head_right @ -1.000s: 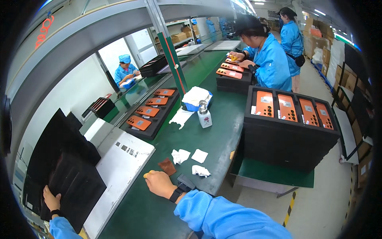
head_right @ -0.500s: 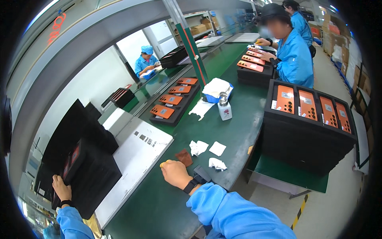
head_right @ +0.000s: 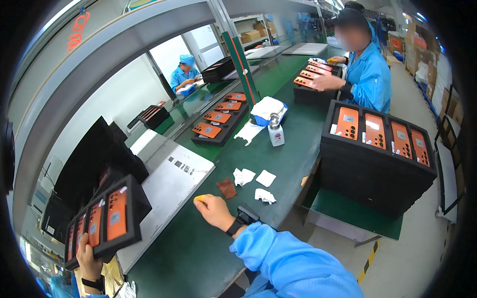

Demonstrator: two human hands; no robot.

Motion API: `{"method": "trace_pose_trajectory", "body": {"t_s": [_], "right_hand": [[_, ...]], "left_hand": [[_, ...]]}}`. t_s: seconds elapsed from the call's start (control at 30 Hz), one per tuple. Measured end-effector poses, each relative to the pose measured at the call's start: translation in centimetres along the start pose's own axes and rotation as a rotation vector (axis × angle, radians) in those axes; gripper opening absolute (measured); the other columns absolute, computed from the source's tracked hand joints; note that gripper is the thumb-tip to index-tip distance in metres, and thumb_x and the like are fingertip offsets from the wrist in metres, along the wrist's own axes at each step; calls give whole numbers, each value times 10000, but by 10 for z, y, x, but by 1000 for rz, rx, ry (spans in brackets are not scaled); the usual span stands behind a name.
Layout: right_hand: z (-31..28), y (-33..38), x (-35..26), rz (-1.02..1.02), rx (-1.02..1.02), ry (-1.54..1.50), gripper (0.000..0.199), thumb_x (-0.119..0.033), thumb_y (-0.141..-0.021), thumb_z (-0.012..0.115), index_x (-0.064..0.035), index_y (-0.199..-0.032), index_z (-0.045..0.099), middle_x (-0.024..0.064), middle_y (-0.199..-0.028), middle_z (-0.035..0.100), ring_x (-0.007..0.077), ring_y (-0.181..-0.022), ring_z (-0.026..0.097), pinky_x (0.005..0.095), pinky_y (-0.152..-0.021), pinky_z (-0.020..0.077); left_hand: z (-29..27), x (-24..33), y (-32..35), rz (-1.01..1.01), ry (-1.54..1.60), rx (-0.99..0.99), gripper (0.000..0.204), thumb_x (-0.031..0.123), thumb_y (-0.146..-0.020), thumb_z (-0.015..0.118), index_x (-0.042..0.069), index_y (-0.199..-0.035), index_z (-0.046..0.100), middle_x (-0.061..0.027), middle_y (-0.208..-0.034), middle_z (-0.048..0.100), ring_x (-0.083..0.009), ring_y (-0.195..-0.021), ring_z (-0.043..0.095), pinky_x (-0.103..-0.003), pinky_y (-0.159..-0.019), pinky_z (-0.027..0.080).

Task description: Cleaning and inspecting multiple orange smartphones on an assembly line using a cloth and yellow finger cots.

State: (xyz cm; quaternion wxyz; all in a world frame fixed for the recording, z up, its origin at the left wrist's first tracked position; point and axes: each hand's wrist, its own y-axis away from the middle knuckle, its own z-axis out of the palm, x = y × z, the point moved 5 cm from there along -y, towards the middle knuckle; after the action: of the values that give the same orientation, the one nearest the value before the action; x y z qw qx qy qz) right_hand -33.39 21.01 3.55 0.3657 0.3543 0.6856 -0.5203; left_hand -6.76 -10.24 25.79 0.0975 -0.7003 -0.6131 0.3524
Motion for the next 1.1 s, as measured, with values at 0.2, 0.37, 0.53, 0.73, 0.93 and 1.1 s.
{"method": "trace_pose_trajectory", "body": {"t_s": [0.2,0.37,0.53,0.73,0.93,1.1], "right_hand": [[2,67,-56,420,-346,-745,634,-370,-1029,575,-24,-1509,346,111,-1214,643,157,-912,684,285,-800,555],[-8,112,-76,455,-297,-828,929,-447,-975,650,55,-1556,128,117,-1079,614,108,-835,628,232,-656,528],[-47,139,-59,591,-225,-694,694,-297,-941,691,77,-1432,375,80,-981,652,106,-775,646,233,-589,518],[-62,162,4,616,-235,-441,555,-231,-890,694,100,-1293,502,165,-947,717,236,-803,710,347,-672,561],[-80,120,-46,265,-309,559,569,-227,-873,686,96,-1308,512,308,-1207,588,450,-1090,608,462,-933,506],[-56,107,-51,147,-265,698,313,-128,-868,594,85,-1099,595,258,-1049,608,417,-991,632,496,-827,539]], "left_hand": [[-9,71,23,97,85,-17,283,-4,-605,696,-36,-721,440,-317,-1256,593,-525,-1015,627,-565,-902,532],[13,123,42,202,261,-154,212,-38,-584,641,-43,-720,478,-317,-1250,597,-504,-990,634,-557,-925,526],[50,178,85,189,370,-162,190,28,-608,655,8,-738,518,-276,-1280,603,-441,-1011,651,-522,-910,541],[58,238,108,204,397,-102,175,97,-697,658,40,-801,530,-182,-1157,666,-352,-1046,657,-499,-872,527],[42,240,109,27,548,-132,420,320,-744,813,30,-971,610,-156,-1160,641,-349,-1102,602,-494,-946,465],[44,174,152,-541,301,-211,477,199,-807,771,-18,-1173,555,-252,-1340,534,-465,-1238,486,-519,-1035,401]]}}
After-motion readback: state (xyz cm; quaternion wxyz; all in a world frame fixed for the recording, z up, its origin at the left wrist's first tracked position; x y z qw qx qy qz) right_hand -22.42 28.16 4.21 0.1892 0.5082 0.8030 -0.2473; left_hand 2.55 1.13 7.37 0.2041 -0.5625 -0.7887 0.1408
